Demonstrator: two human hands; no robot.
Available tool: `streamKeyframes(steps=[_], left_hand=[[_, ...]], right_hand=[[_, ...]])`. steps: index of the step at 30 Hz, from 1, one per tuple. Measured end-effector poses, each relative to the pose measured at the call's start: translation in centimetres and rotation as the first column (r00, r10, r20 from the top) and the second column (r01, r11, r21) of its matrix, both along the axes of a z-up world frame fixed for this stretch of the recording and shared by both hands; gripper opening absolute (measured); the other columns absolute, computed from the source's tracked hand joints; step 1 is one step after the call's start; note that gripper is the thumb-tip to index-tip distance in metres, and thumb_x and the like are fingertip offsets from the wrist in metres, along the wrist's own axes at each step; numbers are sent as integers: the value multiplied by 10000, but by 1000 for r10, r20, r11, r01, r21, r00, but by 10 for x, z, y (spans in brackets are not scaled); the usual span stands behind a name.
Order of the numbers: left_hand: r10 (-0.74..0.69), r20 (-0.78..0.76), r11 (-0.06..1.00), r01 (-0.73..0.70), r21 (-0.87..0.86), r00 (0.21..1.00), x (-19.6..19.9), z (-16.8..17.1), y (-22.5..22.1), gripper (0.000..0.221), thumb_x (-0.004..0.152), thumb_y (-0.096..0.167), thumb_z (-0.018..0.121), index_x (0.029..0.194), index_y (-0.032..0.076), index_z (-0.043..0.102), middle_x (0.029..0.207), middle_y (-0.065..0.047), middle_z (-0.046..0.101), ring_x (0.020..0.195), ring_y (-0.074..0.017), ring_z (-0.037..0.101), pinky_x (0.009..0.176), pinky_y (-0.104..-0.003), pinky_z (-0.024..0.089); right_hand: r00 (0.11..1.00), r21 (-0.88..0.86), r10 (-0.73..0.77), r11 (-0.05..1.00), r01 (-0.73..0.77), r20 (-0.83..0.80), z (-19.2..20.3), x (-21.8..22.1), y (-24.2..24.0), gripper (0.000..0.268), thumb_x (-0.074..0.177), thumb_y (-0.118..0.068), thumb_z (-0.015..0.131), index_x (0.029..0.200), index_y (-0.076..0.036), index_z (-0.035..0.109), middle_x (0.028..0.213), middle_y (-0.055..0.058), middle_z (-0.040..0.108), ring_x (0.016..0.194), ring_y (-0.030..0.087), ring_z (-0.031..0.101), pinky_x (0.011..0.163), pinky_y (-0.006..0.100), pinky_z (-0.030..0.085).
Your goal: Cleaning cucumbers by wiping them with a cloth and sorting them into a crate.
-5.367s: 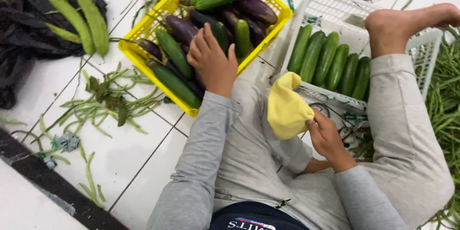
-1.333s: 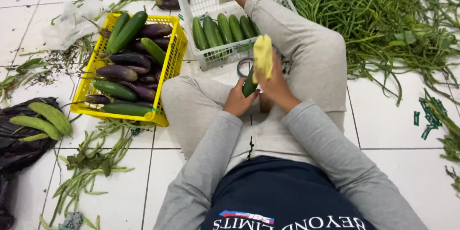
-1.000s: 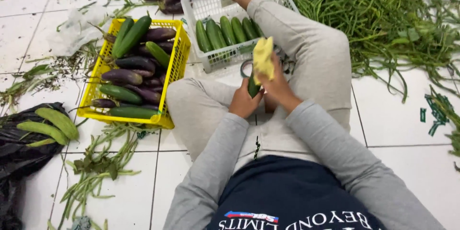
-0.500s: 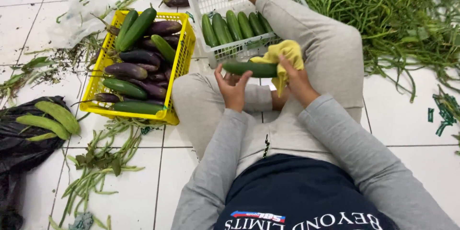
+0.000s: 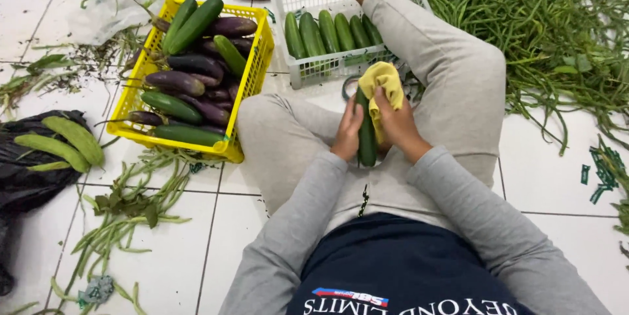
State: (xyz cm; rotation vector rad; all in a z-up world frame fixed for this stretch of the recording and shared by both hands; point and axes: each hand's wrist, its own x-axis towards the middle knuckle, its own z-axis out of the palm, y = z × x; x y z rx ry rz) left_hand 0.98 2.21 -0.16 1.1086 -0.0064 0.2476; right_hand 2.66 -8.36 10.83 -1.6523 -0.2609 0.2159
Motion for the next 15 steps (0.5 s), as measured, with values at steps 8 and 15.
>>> streamKeyframes(steps=[8,15], left_hand=[[60,-92,855,-99,-508,994,17,-39,60,754,958,801,440,1273,152,661,1159,-85,712,988,-193,719,923,-343,585],[255,79,963,-261,72,964,-4,-11,27,618,1123,509,389,1582,97,356,1511,-146,452,1412,-260,415,1253,-458,251]], right_hand=[[991,-182,100,977,-115,-91,-75,-32,6,389,977,-457,722,1005,-70,700,801,50,688,645,153,656,600,320,532],[997,-115,58,991,-64,-57,-25,-17,10,299,986,-315,713,1139,-63,665,865,80,687,732,161,669,654,331,547]])
